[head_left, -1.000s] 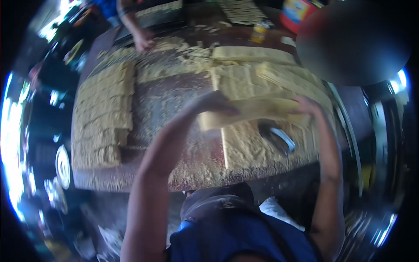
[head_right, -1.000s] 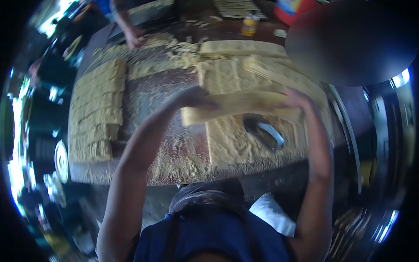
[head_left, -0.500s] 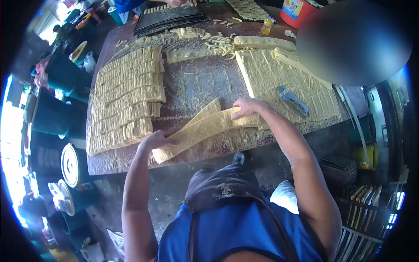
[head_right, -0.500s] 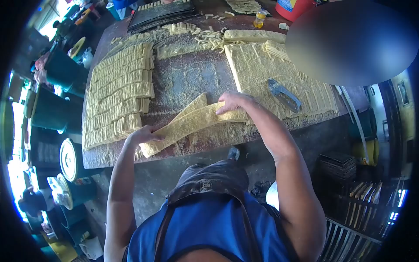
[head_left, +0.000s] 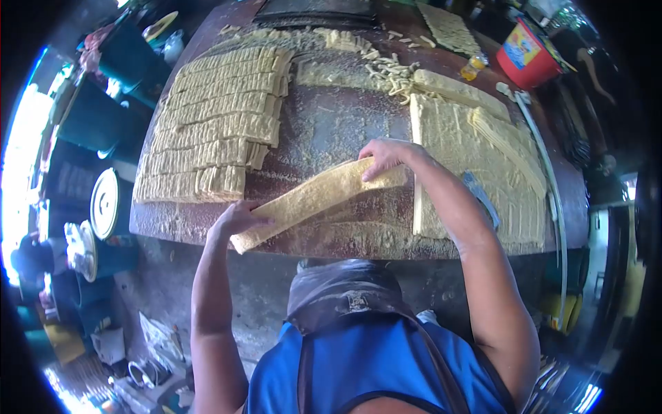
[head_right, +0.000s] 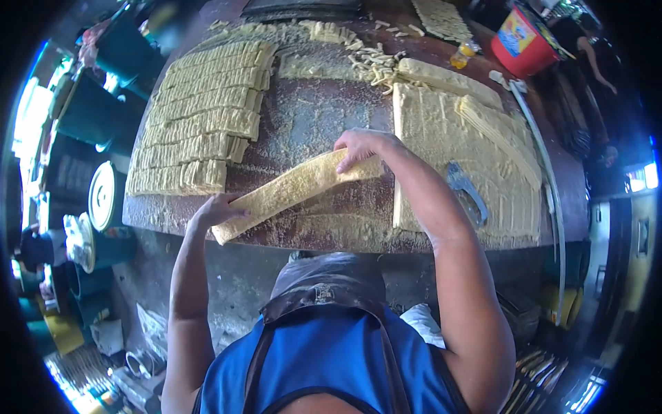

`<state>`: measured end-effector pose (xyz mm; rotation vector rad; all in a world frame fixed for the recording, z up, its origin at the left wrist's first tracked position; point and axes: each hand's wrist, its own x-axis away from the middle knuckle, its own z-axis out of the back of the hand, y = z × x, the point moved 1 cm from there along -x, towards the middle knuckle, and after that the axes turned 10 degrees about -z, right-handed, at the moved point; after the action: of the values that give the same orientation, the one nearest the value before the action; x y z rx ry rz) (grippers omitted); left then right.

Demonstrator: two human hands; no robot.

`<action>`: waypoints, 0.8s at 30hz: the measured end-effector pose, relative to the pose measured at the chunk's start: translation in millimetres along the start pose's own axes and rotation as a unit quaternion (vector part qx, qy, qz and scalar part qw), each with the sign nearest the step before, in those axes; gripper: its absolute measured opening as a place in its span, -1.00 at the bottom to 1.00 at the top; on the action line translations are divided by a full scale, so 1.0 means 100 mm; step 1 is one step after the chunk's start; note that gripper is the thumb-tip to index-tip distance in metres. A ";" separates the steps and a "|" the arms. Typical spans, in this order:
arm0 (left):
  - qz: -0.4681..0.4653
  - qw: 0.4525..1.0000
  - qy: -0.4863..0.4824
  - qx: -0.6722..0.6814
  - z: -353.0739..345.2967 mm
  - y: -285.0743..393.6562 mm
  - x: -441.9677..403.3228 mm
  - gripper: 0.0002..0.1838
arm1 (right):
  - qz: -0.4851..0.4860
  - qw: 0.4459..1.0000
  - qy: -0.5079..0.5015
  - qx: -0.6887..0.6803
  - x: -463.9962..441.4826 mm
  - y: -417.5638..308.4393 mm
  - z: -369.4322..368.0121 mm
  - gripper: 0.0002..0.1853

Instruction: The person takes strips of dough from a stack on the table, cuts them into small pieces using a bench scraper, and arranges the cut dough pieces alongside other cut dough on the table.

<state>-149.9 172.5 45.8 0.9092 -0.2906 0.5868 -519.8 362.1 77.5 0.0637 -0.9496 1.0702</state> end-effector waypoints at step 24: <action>-0.191 0.942 0.083 -0.263 -0.01 -0.05 0.35 0.03 | 0.115 0.946 0.272 0.131 0.40 -0.44 -1.38 0.01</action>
<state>-118.3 183.3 58.1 0.3760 -0.1012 0.2021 -394.2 433.0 35.7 -0.1234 -0.3156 1.3360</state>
